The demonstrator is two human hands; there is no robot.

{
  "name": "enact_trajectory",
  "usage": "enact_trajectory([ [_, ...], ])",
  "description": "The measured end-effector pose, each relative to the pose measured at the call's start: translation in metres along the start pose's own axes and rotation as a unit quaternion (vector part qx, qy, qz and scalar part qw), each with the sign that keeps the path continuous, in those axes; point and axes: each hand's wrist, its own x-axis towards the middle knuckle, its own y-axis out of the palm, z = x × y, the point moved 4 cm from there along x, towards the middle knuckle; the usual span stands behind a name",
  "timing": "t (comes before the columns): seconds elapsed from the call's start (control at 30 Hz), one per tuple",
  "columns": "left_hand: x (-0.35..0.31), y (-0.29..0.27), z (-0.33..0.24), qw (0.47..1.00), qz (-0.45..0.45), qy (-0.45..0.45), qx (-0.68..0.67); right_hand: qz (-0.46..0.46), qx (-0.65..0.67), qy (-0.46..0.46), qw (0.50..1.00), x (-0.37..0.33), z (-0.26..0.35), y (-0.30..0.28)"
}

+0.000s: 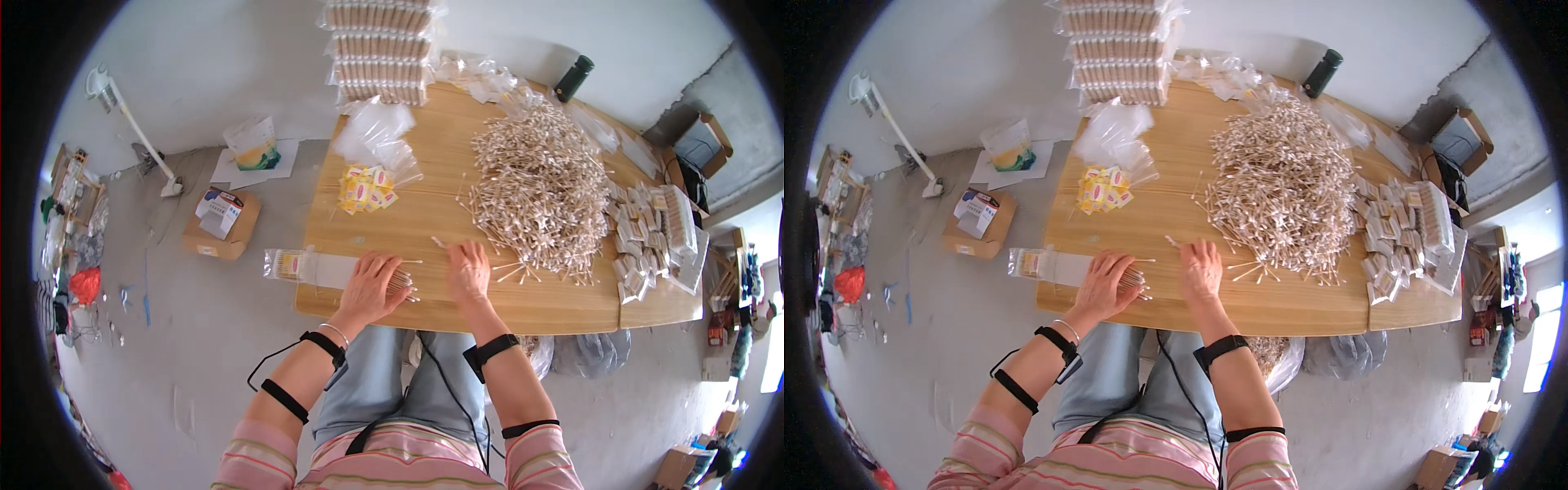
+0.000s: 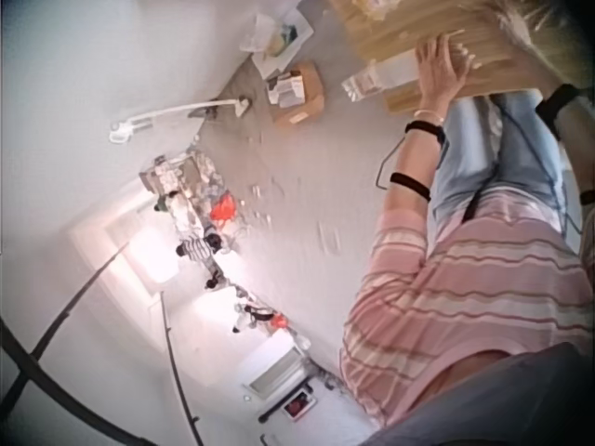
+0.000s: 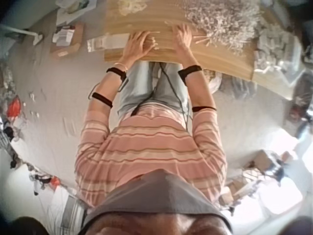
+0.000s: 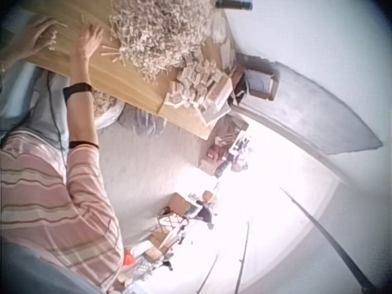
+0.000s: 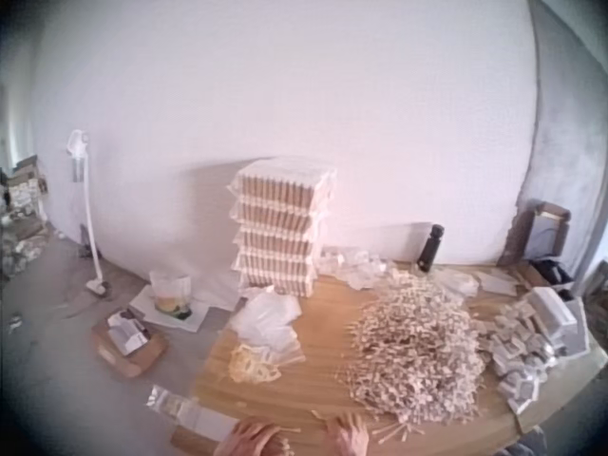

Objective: Packaging cotton swabs into small plastic bags.

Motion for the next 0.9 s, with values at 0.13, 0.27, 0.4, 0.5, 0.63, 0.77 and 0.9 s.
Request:
enact_trajectory([
  [0.13,-0.006,0.001,0.013,0.996,-0.060,-0.051,-0.051,0.015,0.103,-0.070,0.992,0.015,0.060,0.018],
  [0.27,-0.003,-0.002,0.019,0.988,-0.107,-0.100,-0.044,0.047,0.182,-0.035,0.982,0.021,0.068,0.023],
  [0.4,0.000,-0.005,0.016,0.989,-0.105,-0.097,-0.038,-0.005,0.138,-0.062,0.988,0.027,0.051,0.010],
  [0.5,-0.002,-0.004,0.019,0.988,-0.112,-0.099,-0.040,-0.008,0.107,-0.029,0.994,0.024,0.050,0.002],
  [0.63,-0.002,-0.002,0.021,0.987,-0.113,-0.106,-0.029,0.032,0.118,-0.121,0.985,0.013,0.066,-0.002],
  [0.77,0.000,-0.003,0.019,0.988,-0.116,-0.099,-0.032,-0.014,0.099,-0.051,0.994,0.020,0.063,-0.008],
  [0.9,-0.001,-0.002,0.020,0.988,-0.118,-0.094,-0.023,-0.023,0.155,-0.001,0.988,0.021,0.051,-0.008],
])
